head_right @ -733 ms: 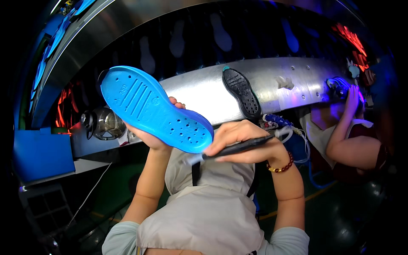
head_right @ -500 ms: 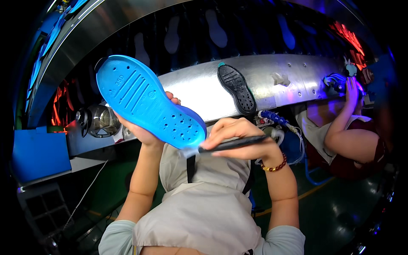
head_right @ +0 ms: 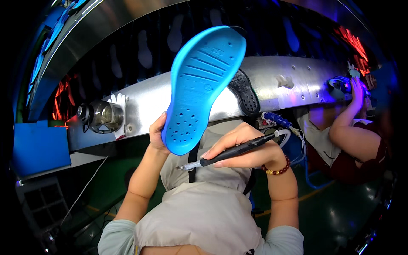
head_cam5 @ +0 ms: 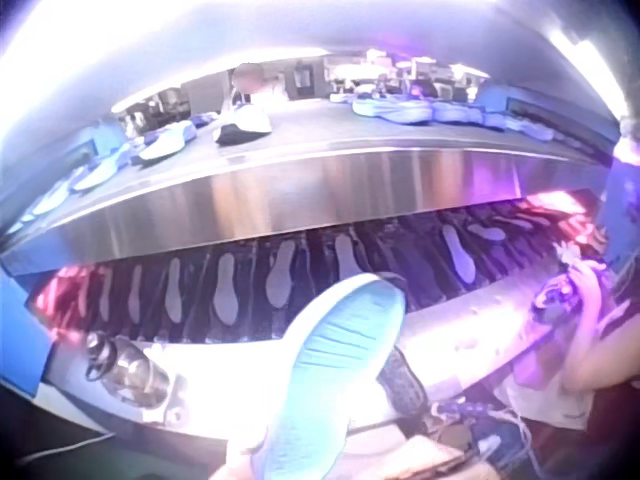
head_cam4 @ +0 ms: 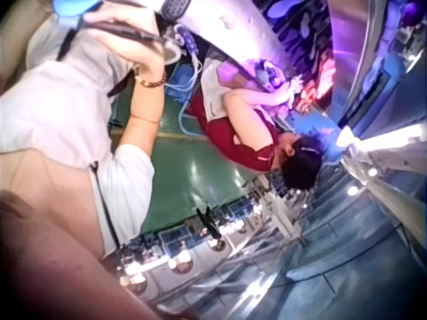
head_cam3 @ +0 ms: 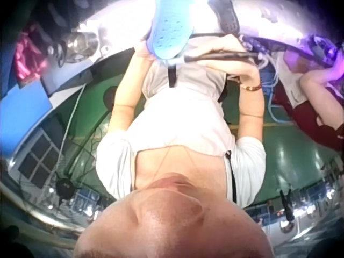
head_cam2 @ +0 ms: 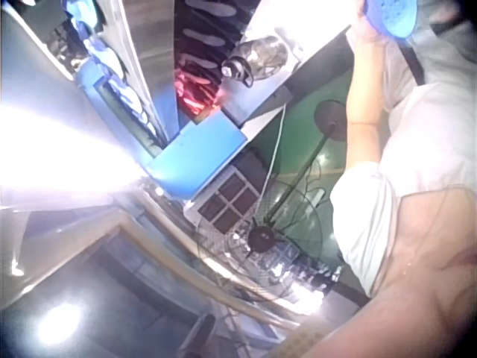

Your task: The person applies adhesive to the inner surface of blue shoe soles using a brush, retrieves additional soles from a moving conveyor, and places the coated soles back onto the line.

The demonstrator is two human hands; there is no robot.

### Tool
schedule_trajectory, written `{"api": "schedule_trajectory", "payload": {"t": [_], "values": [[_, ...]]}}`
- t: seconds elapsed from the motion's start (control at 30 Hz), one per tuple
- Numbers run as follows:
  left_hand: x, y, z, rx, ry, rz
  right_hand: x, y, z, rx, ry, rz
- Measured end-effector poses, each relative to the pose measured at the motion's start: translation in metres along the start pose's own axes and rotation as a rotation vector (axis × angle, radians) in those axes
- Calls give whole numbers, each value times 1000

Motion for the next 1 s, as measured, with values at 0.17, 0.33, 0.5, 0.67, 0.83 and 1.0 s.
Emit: {"api": "schedule_trajectory", "payload": {"t": [0.17,0.33,0.5,0.67,0.83,1.0], "values": [[-1,-1,-2,134,-132,-250,-2,-3,8,-18,187,-85],[-6,12,-14,325,-301,-504,-17,11,7,-114,183,-71],[-4,11,4,247,-546,-559,-16,9,6,-192,323,-99],[4,21,3,285,-477,-546,-20,11,-14,-6,288,-132],[14,26,-12,304,-523,-498,-15,20,-6,-147,360,-74],[36,29,-14,312,-450,-394,-6,14,-30,124,308,-135]]}}
Point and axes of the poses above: each hand's wrist, its own y-axis away from the middle knuckle, its own z-axis out of the palm, x = y × z, the point moved 7 cm from there along -y, towards the middle knuckle, and after that the axes turned 6 degrees about x, right-handed, at the moved point
